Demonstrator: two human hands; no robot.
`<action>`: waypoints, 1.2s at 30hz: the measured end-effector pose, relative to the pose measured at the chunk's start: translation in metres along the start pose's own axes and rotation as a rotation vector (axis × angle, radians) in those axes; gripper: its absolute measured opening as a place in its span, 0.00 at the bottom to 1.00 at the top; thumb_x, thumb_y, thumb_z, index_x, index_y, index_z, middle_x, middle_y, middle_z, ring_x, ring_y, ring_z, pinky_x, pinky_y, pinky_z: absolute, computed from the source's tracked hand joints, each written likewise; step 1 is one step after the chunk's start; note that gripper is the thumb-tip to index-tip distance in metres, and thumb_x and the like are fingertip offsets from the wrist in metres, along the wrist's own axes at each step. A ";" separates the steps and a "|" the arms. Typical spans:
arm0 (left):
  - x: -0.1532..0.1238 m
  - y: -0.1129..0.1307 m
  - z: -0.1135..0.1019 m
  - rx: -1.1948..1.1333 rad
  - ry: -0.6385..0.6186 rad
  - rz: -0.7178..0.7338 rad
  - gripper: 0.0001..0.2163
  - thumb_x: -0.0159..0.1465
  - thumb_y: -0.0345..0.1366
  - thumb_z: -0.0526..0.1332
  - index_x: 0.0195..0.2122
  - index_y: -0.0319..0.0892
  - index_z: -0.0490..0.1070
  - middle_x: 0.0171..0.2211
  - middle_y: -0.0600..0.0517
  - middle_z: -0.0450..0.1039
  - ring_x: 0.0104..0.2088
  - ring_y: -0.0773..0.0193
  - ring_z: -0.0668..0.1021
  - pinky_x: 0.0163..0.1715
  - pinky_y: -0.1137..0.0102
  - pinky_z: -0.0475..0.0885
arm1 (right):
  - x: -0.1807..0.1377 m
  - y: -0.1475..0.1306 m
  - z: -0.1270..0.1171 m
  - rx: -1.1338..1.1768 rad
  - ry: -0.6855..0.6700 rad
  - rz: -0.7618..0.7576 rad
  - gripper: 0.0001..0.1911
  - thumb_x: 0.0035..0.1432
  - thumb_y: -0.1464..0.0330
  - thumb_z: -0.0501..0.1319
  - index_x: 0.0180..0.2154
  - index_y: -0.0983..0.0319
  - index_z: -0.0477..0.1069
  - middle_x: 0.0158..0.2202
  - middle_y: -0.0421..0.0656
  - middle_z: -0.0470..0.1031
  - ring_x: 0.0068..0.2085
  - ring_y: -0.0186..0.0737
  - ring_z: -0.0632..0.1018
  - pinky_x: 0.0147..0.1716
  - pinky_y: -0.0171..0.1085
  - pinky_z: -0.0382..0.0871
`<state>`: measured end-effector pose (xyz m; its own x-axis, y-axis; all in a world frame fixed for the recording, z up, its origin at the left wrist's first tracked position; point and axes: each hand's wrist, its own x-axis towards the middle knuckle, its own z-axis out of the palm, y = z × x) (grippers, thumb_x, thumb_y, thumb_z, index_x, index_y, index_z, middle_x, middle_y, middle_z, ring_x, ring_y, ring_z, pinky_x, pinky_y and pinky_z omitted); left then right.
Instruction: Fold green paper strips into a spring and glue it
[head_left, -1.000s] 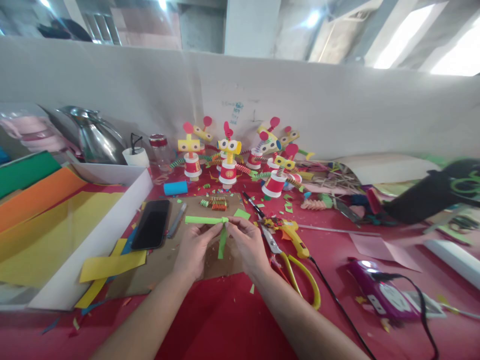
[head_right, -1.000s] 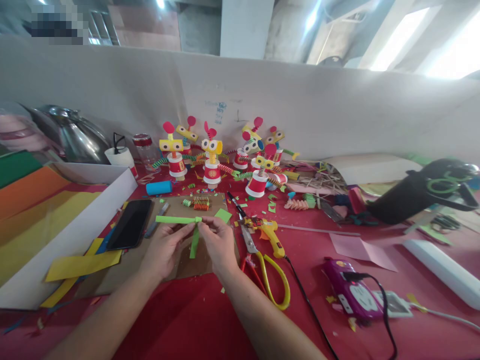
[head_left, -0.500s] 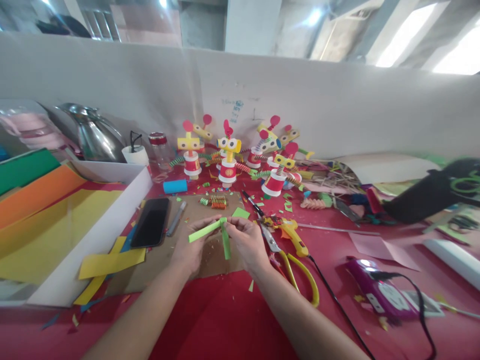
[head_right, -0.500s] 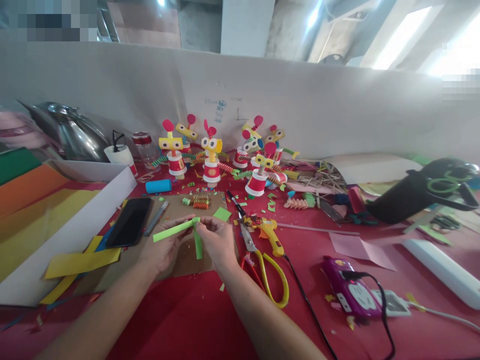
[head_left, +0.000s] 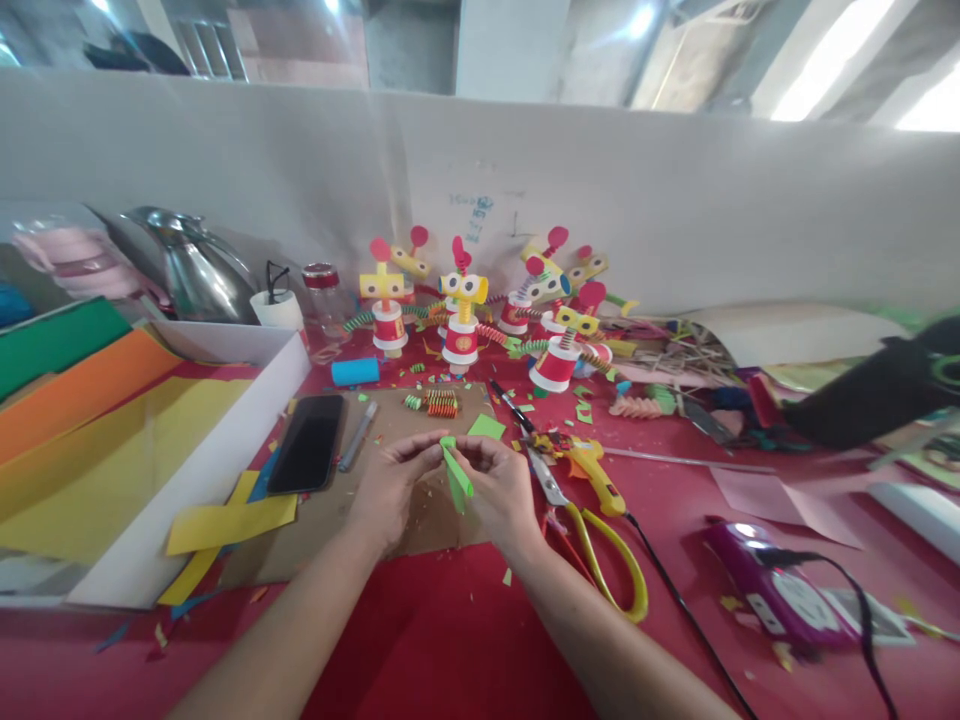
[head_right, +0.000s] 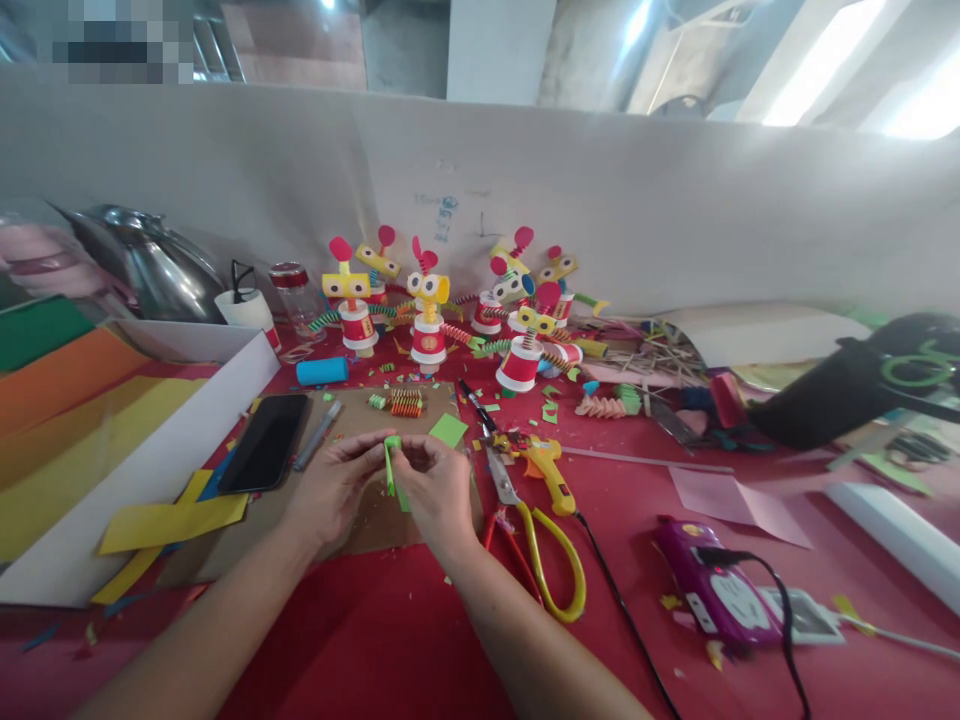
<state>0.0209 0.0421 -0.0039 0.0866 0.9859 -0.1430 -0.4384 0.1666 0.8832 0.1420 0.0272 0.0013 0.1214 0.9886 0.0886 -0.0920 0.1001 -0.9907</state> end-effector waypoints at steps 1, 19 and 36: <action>0.000 -0.001 0.000 0.001 0.002 0.000 0.16 0.44 0.37 0.74 0.35 0.39 0.80 0.31 0.47 0.80 0.34 0.62 0.78 0.42 0.67 0.68 | 0.000 0.001 0.000 -0.005 0.001 -0.002 0.08 0.48 0.65 0.65 0.30 0.63 0.77 0.26 0.43 0.79 0.27 0.39 0.78 0.28 0.34 0.70; -0.003 -0.005 0.005 0.036 0.150 0.156 0.10 0.47 0.35 0.71 0.32 0.40 0.80 0.29 0.51 0.79 0.32 0.67 0.76 0.37 0.71 0.69 | -0.003 0.001 0.000 -0.060 -0.015 -0.088 0.08 0.53 0.64 0.63 0.30 0.63 0.75 0.29 0.42 0.78 0.32 0.39 0.77 0.32 0.35 0.70; -0.007 0.026 -0.005 0.314 -0.154 0.238 0.17 0.51 0.32 0.68 0.44 0.48 0.77 0.33 0.53 0.75 0.35 0.65 0.74 0.41 0.68 0.68 | 0.003 -0.014 -0.010 0.253 -0.271 0.122 0.09 0.51 0.63 0.66 0.26 0.62 0.74 0.23 0.37 0.71 0.26 0.30 0.68 0.28 0.32 0.58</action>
<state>0.0047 0.0400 0.0176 0.1590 0.9789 0.1284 -0.1704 -0.1009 0.9802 0.1538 0.0278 0.0140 -0.1676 0.9854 0.0288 -0.3349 -0.0295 -0.9418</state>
